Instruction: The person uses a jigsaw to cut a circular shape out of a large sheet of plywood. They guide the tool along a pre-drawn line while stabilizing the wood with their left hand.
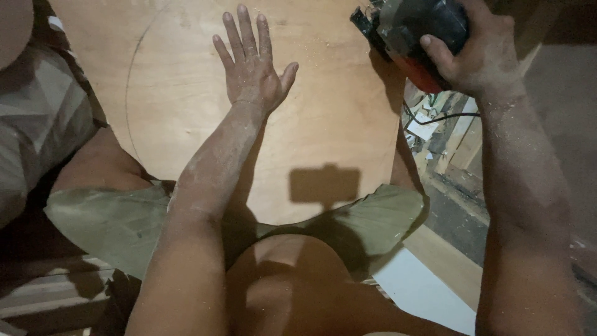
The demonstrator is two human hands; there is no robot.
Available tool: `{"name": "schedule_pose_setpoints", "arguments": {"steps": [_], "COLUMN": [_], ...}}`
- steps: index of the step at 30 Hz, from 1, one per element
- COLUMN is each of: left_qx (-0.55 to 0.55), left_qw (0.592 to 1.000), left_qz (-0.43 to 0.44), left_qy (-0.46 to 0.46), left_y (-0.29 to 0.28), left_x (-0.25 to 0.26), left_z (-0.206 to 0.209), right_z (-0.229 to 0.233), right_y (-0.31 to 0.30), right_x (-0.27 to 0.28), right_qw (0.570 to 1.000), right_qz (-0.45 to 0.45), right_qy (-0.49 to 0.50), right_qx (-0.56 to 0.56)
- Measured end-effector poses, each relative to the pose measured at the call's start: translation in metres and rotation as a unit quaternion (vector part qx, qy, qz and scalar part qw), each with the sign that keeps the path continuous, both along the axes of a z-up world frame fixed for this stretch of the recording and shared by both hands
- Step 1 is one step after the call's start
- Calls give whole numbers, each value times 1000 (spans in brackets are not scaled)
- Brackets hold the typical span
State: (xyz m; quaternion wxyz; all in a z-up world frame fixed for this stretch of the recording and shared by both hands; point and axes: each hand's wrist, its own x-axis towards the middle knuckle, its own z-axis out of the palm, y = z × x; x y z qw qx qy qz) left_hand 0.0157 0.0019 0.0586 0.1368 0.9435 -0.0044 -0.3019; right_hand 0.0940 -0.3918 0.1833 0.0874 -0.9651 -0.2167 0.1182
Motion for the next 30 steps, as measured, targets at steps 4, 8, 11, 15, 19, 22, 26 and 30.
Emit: {"name": "schedule_pose_setpoints", "arguments": {"steps": [4, 8, 11, 15, 19, 22, 26, 30], "left_qx": [-5, -43, -53, -46, -48, -59, -86, -90], "left_qw": [1000, 996, 991, 996, 996, 994, 990, 994], "left_qz": [5, 25, 33, 29, 26, 27, 32, 30], "left_qy": [-25, -73, -117, -74, -64, -86, -106, -59], "left_y": [-3, -3, -5, -4, -3, -2, 0, 2], "left_x": [-3, -6, -11, -7, -5, -10, -9, -6], "left_z": [-5, -21, -37, -27, -25, -34, -24, -21], "right_z": [6, 5, 2, 5, 2, 2, 9, 4], "right_y": [9, 11, 10, 16, 14, 14, 22, 18], "right_x": [9, 18, 22, 25, 30, 35, 38, 42], "right_qw": [1000, 998, 998, 998, 996, 995, 994, 996], "right_qz": [6, 50, 48, 50, 78, 88, 96, 80], "right_qy": [8, -21, -18, -11, -21, -16, 6, -12], "right_qx": [9, 36, 35, 42, 47, 36, 58, 35]}}
